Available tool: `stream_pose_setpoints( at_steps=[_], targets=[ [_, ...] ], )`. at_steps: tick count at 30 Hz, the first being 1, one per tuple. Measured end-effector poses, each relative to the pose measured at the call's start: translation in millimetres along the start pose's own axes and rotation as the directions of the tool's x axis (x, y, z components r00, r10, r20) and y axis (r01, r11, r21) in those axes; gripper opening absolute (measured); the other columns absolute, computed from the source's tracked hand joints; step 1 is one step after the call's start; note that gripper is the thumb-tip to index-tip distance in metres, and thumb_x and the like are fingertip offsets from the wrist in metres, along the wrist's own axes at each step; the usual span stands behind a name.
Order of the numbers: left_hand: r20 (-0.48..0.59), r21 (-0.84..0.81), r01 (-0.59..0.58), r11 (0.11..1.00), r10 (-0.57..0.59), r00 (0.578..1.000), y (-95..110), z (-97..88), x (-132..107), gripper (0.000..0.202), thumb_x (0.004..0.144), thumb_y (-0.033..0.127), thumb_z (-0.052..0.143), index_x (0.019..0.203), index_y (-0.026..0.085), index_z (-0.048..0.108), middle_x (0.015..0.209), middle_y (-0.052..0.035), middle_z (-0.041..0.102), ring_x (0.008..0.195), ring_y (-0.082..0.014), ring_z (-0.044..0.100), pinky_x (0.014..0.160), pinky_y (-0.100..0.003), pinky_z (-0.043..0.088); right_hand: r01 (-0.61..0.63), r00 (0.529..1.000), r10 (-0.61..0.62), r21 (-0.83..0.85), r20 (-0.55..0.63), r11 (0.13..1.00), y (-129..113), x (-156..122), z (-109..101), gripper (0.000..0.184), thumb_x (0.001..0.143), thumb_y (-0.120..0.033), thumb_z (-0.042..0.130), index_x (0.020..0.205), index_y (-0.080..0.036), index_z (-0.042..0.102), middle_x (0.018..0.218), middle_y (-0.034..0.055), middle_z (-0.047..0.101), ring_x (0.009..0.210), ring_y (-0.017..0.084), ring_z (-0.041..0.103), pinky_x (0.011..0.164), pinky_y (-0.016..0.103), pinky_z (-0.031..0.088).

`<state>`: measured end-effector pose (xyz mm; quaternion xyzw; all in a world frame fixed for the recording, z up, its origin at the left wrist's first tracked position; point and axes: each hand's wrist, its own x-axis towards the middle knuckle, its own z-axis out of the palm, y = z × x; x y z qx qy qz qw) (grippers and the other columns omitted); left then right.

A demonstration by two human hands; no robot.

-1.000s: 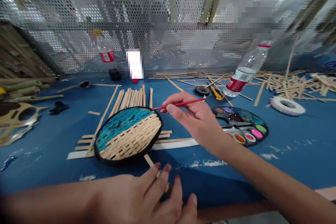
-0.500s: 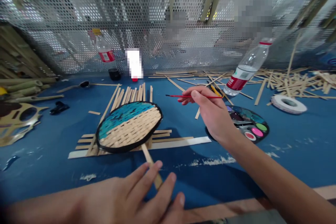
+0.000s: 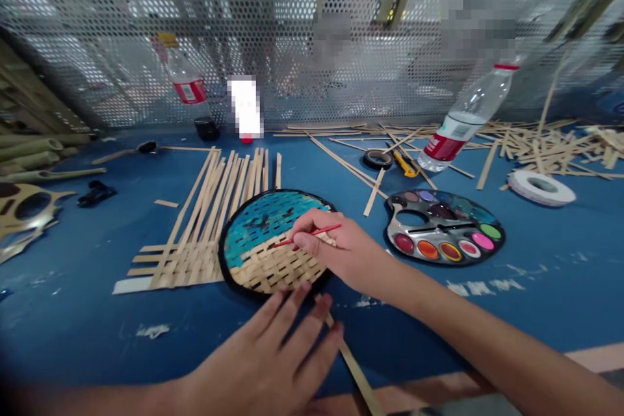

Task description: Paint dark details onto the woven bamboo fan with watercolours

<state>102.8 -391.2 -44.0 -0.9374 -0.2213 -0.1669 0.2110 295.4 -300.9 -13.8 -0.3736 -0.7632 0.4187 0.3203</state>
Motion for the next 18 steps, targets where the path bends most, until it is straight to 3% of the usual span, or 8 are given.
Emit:
stream_pose_setpoints(
  at_steps=[2,4,6,9,13,18],
  targets=[
    [0.077,-0.036,0.025,0.999,-0.022,0.997,-11,-0.6,-11,0.061,0.106,0.059,0.031,0.138,0.016,0.059,0.140,-0.0131,0.060,0.125,-0.0353,0.060,0.099,-0.044,0.051,0.025,1.000,-0.025,-0.073,-0.001,0.997,-1,0,1,0.026,0.099,-0.042,0.052,0.096,-0.021,0.068,0.091,0.0026,0.071,0.087,0.016,0.063,0.079,0.030,0.046],
    [0.064,-0.067,0.036,0.997,-0.031,0.997,-13,3.8,-19,0.048,0.108,0.046,0.034,0.137,0.018,0.060,0.142,-0.0103,0.059,0.129,-0.0321,0.057,0.103,-0.042,0.046,0.041,0.999,-0.042,-0.123,-0.005,0.992,-1,0,1,0.025,0.100,-0.040,0.052,0.097,-0.022,0.069,0.093,0.0021,0.071,0.088,0.015,0.063,0.082,0.030,0.045],
    [0.008,-0.085,0.047,0.995,-0.047,0.999,-12,9.4,-24,0.037,0.107,0.033,0.040,0.133,0.020,0.063,0.139,-0.0068,0.062,0.128,-0.0288,0.059,0.104,-0.039,0.044,0.050,0.999,-0.052,-0.148,-0.007,0.988,1,-1,2,0.023,0.101,-0.039,0.051,0.098,-0.024,0.069,0.094,0.0009,0.072,0.089,0.015,0.064,0.084,0.030,0.044],
    [-0.049,-0.081,0.037,0.996,-0.041,0.998,-11,14.2,-25,0.033,0.107,0.028,0.041,0.128,0.022,0.066,0.133,-0.0038,0.066,0.122,-0.0265,0.063,0.102,-0.038,0.045,0.070,0.997,-0.075,-0.184,-0.025,0.980,4,-3,4,0.018,0.101,-0.036,0.052,0.100,-0.026,0.068,0.097,-0.0011,0.072,0.093,0.014,0.064,0.090,0.029,0.042],
    [-0.037,-0.053,0.000,0.999,-0.002,0.999,-14,13.3,-23,0.034,0.107,0.023,0.038,0.126,0.023,0.067,0.129,0.0000,0.068,0.116,-0.0226,0.066,0.098,-0.035,0.049,0.073,0.997,-0.076,-0.207,-0.007,0.976,4,-4,6,0.017,0.102,-0.034,0.051,0.100,-0.027,0.067,0.094,-0.0019,0.072,0.092,0.013,0.063,0.092,0.031,0.040],
    [-0.031,-0.037,-0.014,0.999,0.013,0.999,-16,13.0,-23,0.036,0.106,0.019,0.037,0.127,0.024,0.066,0.127,0.0023,0.069,0.113,-0.0196,0.068,0.094,-0.031,0.053,0.037,0.999,-0.038,-0.161,-0.003,0.986,2,-2,6,0.022,0.102,-0.036,0.051,0.094,-0.024,0.068,0.089,0.0001,0.073,0.088,0.014,0.065,0.084,0.031,0.045]
  ],
)
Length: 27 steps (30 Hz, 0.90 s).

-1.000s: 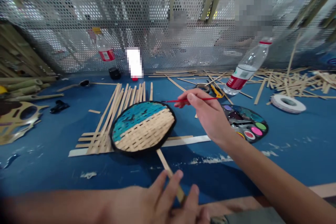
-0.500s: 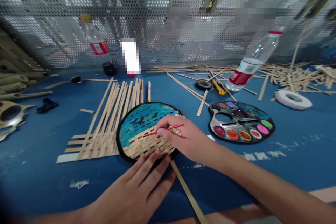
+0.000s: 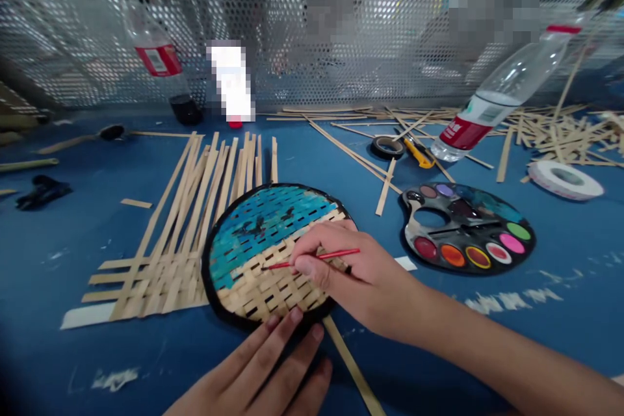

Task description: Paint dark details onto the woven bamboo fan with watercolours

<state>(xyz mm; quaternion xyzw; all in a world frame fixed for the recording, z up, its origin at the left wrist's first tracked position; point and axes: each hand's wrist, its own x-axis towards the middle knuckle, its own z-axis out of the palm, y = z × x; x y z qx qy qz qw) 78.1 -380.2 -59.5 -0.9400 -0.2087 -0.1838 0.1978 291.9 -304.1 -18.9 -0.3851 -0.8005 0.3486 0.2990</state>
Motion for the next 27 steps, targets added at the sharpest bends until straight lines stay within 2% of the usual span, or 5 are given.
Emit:
stream_pose_setpoints(
  at_steps=[4,23,27],
  targets=[
    [-0.001,-0.009,0.011,1.000,-0.011,1.000,2.4,1.3,-0.4,0.036,0.107,0.019,0.037,0.127,0.024,0.066,0.127,0.0029,0.069,0.114,-0.0196,0.067,0.095,-0.032,0.052,0.044,0.997,-0.047,-0.043,-0.062,0.998,0.4,0.9,-0.3,0.018,0.100,-0.033,0.054,0.096,-0.026,0.069,0.090,-0.0001,0.074,0.088,0.015,0.066,0.083,0.031,0.046],
    [0.010,-0.013,0.008,1.000,-0.008,1.000,3.0,4.1,-3.8,0.034,0.107,0.025,0.040,0.131,0.022,0.063,0.130,-0.0010,0.067,0.118,-0.0227,0.064,0.099,-0.034,0.047,0.068,0.997,-0.070,-0.082,-0.014,0.994,-2.8,0.1,2.5,0.018,0.102,-0.028,0.049,0.093,-0.024,0.065,0.086,0.0008,0.071,0.084,0.015,0.065,0.083,0.034,0.044],
    [0.003,-0.006,0.014,1.000,-0.014,1.000,3.9,3.5,-3.3,0.034,0.107,0.026,0.040,0.131,0.023,0.063,0.130,-0.0004,0.067,0.117,-0.0221,0.065,0.099,-0.034,0.048,0.078,0.996,-0.082,-0.100,-0.039,0.992,-2.4,-0.8,1.8,0.014,0.101,-0.026,0.051,0.095,-0.026,0.064,0.088,-0.0006,0.072,0.087,0.015,0.065,0.084,0.033,0.043]
  ],
)
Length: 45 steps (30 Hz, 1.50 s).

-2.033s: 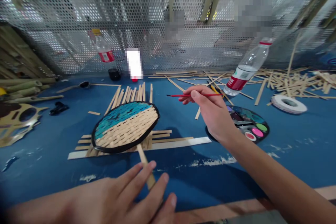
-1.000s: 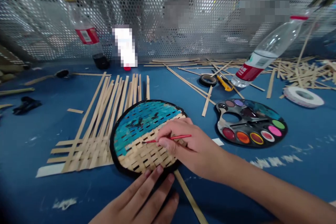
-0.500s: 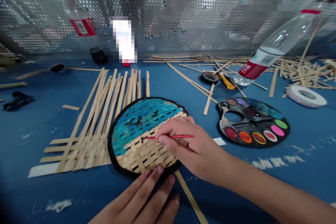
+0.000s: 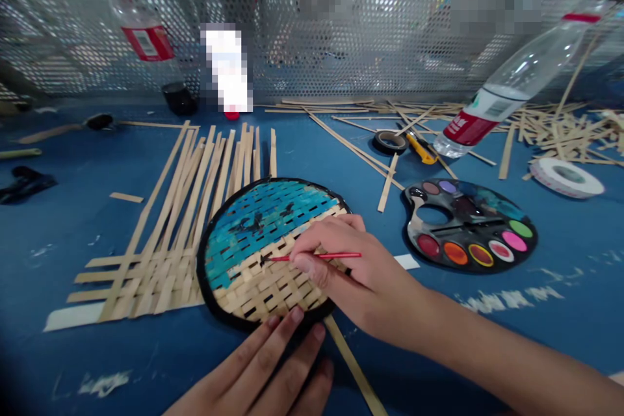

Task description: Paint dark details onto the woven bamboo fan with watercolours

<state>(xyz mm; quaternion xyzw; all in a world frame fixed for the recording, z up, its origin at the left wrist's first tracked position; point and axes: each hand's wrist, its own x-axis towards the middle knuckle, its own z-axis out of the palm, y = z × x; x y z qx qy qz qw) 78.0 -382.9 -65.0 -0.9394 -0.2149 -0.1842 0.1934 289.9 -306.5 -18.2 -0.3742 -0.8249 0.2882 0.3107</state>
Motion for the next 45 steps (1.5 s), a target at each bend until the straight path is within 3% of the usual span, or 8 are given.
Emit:
stream_pose_setpoints(
  at_steps=[5,23,27,31,45],
  targets=[
    [0.006,-0.004,-0.007,1.000,0.007,1.000,-1,-1.5,1,0.034,0.107,0.024,0.040,0.131,0.022,0.063,0.130,0.0001,0.067,0.116,-0.0214,0.066,0.096,-0.032,0.051,-0.004,0.999,0.006,0.043,-0.042,0.999,2,-2,0,0.017,0.102,-0.028,0.050,0.096,-0.026,0.066,0.090,0.0015,0.072,0.088,0.017,0.066,0.082,0.034,0.045],
    [0.020,-0.009,-0.014,1.000,0.015,1.000,-2,-1.1,0,0.033,0.106,0.027,0.043,0.131,0.022,0.063,0.130,-0.0016,0.067,0.116,-0.0219,0.065,0.095,-0.033,0.050,0.008,0.999,-0.008,-0.003,0.049,1.000,2,1,-2,0.018,0.102,-0.028,0.049,0.095,-0.025,0.065,0.088,0.0004,0.071,0.090,0.017,0.065,0.088,0.038,0.041],
    [-0.004,-0.011,-0.003,1.000,0.002,1.000,-2,-0.8,2,0.034,0.106,0.022,0.040,0.130,0.023,0.064,0.128,0.0007,0.068,0.113,-0.0199,0.067,0.091,-0.030,0.052,0.022,1.000,-0.022,-0.014,0.005,1.000,0,0,-3,0.016,0.102,-0.029,0.049,0.097,-0.026,0.064,0.088,-0.0005,0.071,0.090,0.016,0.065,0.085,0.037,0.041],
    [0.002,-0.003,0.008,1.000,-0.008,1.000,-1,-0.8,2,0.039,0.107,0.020,0.034,0.131,0.024,0.064,0.128,0.0020,0.068,0.114,-0.0194,0.067,0.091,-0.031,0.053,0.075,0.997,-0.074,-0.041,0.033,0.996,-3,-1,-1,0.013,0.101,-0.025,0.050,0.099,-0.025,0.063,0.090,-0.0021,0.073,0.090,0.015,0.066,0.088,0.037,0.039],
    [-0.016,-0.005,0.012,1.000,-0.012,1.000,0,0.9,3,0.039,0.108,0.018,0.033,0.131,0.023,0.064,0.126,0.0022,0.070,0.111,-0.0182,0.068,0.090,-0.030,0.054,0.062,0.997,-0.060,-0.043,0.049,0.997,-10,-4,3,0.012,0.101,-0.023,0.051,0.097,-0.025,0.062,0.088,-0.0044,0.072,0.088,0.012,0.065,0.090,0.034,0.038]
  ],
)
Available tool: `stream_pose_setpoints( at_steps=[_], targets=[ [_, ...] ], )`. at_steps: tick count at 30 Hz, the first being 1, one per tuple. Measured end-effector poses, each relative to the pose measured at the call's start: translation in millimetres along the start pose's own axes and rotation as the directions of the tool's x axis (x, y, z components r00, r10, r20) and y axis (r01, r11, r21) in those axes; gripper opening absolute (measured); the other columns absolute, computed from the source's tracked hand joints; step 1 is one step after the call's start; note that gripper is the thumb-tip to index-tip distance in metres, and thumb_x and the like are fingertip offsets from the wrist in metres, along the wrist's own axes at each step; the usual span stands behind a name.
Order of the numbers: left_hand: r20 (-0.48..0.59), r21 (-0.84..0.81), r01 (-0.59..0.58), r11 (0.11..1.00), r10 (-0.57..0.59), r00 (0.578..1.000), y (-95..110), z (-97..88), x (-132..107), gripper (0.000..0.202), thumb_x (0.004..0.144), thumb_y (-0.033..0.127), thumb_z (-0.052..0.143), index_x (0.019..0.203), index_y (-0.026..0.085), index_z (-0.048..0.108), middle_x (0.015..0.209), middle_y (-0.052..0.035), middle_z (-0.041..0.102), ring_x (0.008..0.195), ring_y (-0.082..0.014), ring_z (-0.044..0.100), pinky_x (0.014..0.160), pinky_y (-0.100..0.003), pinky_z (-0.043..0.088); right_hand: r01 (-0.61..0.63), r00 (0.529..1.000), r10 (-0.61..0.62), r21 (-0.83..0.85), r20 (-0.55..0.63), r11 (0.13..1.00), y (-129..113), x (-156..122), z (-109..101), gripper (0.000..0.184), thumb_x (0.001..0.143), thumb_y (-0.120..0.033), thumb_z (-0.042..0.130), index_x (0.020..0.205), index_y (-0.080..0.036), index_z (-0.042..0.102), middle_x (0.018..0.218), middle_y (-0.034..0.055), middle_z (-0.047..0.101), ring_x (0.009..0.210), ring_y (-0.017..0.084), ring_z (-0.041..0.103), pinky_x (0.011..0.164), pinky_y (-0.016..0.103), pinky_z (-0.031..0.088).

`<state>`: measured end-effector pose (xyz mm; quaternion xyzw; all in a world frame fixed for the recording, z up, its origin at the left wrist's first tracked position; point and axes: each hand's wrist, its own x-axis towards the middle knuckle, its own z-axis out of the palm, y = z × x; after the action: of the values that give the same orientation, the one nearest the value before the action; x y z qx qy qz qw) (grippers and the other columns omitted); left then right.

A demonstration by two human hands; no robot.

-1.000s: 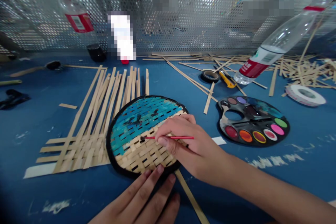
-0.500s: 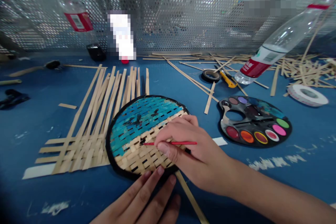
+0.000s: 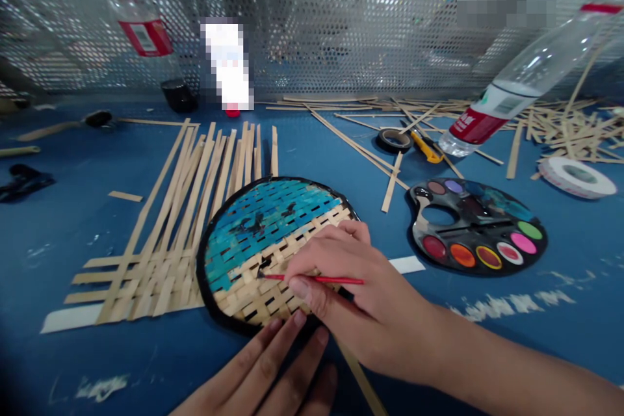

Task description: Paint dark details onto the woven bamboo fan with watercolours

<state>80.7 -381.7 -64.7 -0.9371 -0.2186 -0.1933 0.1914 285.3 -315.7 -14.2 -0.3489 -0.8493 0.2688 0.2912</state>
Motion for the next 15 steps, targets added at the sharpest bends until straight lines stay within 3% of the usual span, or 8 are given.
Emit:
stream_pose_setpoints(
  at_steps=[15],
  targets=[
    [0.004,0.008,-0.006,1.000,0.006,1.000,-0.9,-0.3,2.1,0.039,0.108,0.019,0.034,0.128,0.026,0.067,0.125,0.0029,0.070,0.113,-0.0190,0.068,0.088,-0.029,0.058,-0.026,0.999,0.026,0.009,-0.029,1.000,2.1,0.7,-3.8,0.012,0.100,-0.022,0.052,0.093,-0.024,0.062,0.083,-0.0063,0.069,0.084,0.010,0.064,0.088,0.033,0.037]
  ],
)
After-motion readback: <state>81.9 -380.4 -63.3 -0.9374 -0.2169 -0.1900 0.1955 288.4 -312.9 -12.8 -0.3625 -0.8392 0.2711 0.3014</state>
